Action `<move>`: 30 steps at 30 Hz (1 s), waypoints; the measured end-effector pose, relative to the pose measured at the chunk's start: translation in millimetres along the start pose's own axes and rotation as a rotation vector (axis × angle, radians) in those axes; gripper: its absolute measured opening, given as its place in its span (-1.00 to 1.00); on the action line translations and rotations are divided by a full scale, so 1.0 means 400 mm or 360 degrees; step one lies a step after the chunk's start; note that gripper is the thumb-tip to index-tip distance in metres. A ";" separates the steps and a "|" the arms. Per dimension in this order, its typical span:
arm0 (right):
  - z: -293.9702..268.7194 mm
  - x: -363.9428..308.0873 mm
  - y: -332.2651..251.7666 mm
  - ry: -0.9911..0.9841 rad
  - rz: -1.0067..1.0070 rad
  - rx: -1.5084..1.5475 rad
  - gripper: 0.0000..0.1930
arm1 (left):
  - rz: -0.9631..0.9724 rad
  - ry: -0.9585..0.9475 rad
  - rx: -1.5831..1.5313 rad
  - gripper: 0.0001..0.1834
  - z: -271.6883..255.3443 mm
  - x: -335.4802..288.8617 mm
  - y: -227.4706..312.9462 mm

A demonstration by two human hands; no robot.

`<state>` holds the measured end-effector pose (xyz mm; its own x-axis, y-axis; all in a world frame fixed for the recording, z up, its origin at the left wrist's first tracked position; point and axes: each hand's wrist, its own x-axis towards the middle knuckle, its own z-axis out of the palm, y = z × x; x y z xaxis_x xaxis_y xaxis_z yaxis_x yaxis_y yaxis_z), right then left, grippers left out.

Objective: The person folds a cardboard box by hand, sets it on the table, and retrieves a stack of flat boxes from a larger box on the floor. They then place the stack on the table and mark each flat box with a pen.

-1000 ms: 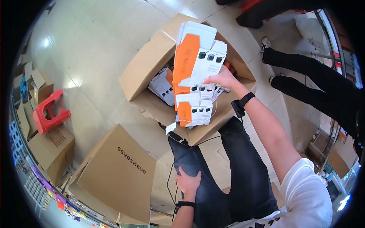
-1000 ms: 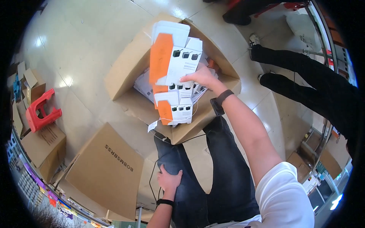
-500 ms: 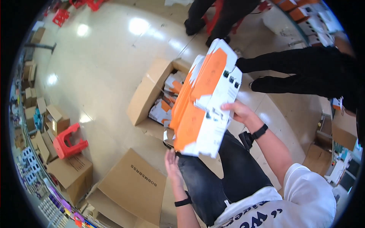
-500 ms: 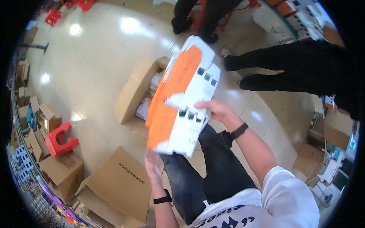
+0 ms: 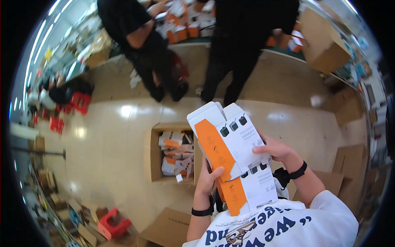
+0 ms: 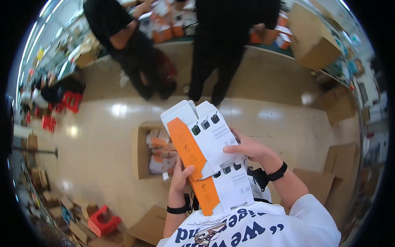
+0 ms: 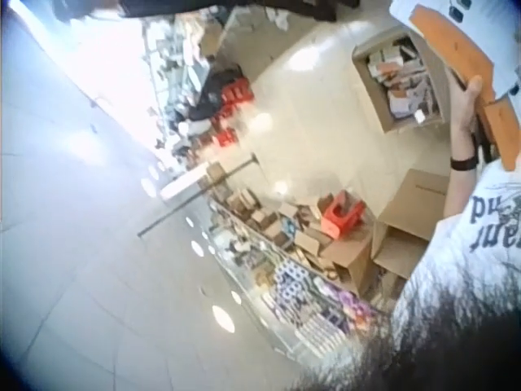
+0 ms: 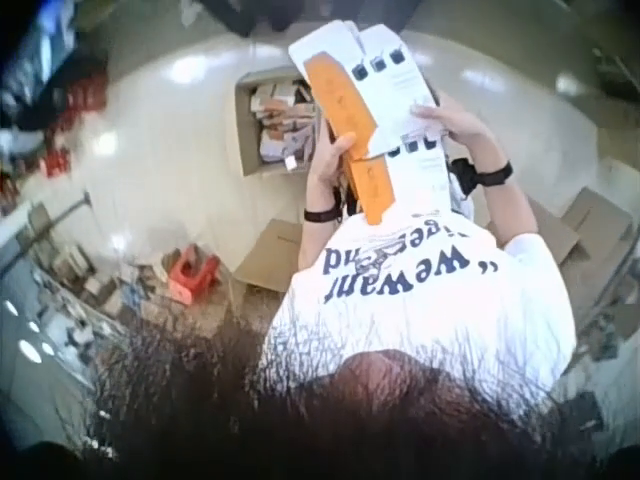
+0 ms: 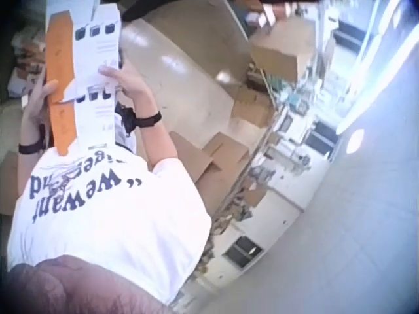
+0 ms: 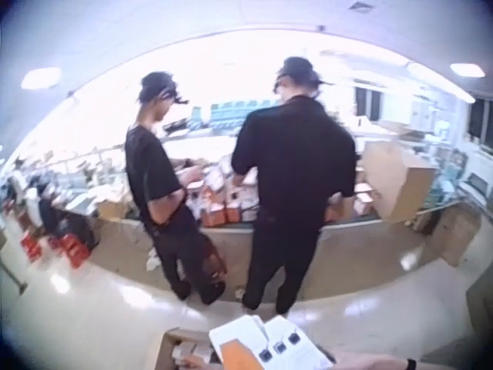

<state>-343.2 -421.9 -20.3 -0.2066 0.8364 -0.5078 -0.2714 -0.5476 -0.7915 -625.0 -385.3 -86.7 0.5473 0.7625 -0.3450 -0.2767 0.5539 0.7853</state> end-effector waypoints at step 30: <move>-1.027 -0.204 -0.257 0.1147 -0.0889 0.0291 -0.34 | -0.0589 -0.1155 0.0347 0.09 0.864 0.870 -0.180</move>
<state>87.8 -423.3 -37.2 0.6157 0.7604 -0.2065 -0.3122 -0.0052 -0.9500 -141.4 -275.4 -85.5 0.9652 0.0992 -0.2419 0.1381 0.5918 0.7942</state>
